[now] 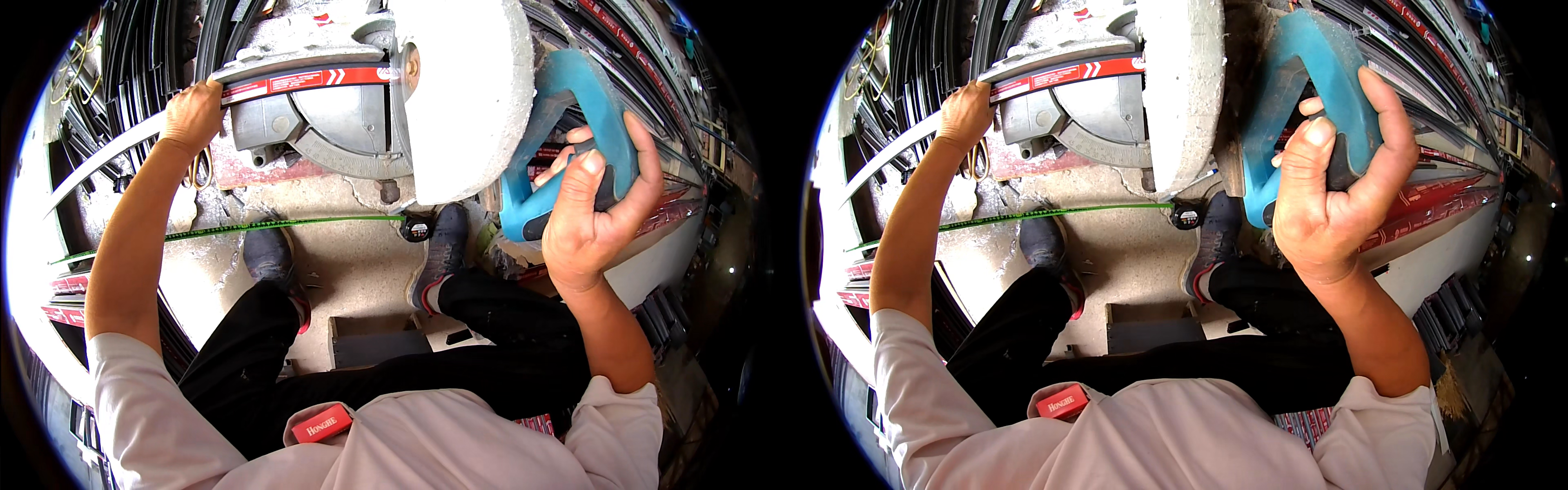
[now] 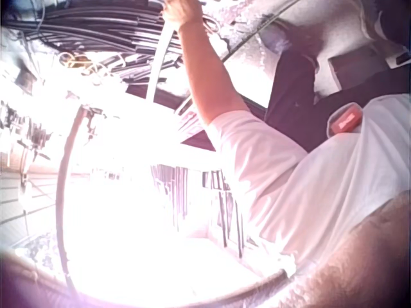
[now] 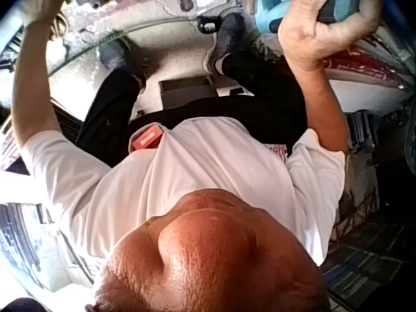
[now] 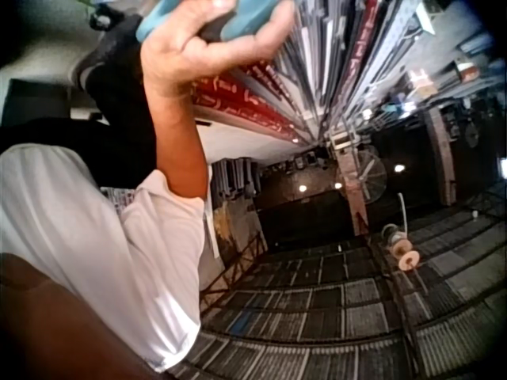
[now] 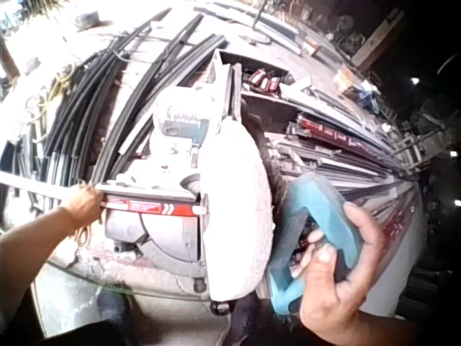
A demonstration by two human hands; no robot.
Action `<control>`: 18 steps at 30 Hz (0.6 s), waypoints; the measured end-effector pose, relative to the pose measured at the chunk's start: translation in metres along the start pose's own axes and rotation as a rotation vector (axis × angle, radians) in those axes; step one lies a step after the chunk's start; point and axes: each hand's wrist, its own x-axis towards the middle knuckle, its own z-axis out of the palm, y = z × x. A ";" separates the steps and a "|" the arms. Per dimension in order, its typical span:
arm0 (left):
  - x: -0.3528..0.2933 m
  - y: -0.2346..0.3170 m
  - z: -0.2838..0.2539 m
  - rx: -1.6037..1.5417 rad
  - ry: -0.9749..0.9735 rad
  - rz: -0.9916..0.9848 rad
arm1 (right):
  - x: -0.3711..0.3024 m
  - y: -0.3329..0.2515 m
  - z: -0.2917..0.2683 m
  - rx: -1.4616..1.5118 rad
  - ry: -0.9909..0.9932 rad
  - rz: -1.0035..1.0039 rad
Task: The person measures and marks a long profile with a tape measure and marker, then cuts it using a miter saw. They repeat this process for multiple profiles, ensuring precise measurements and cuts.
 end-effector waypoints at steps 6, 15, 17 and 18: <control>-0.002 0.000 -0.004 -0.052 0.018 0.027 | -0.001 0.000 0.000 -0.007 0.002 -0.011; -0.003 0.007 -0.017 -0.053 0.012 0.000 | -0.001 0.001 0.001 -0.022 0.001 -0.014; -0.001 0.011 -0.022 -0.048 -0.012 -0.019 | -0.001 0.001 0.001 -0.022 0.007 -0.012; 0.000 0.012 -0.024 -0.048 -0.028 -0.033 | -0.001 0.001 0.001 -0.019 0.010 -0.009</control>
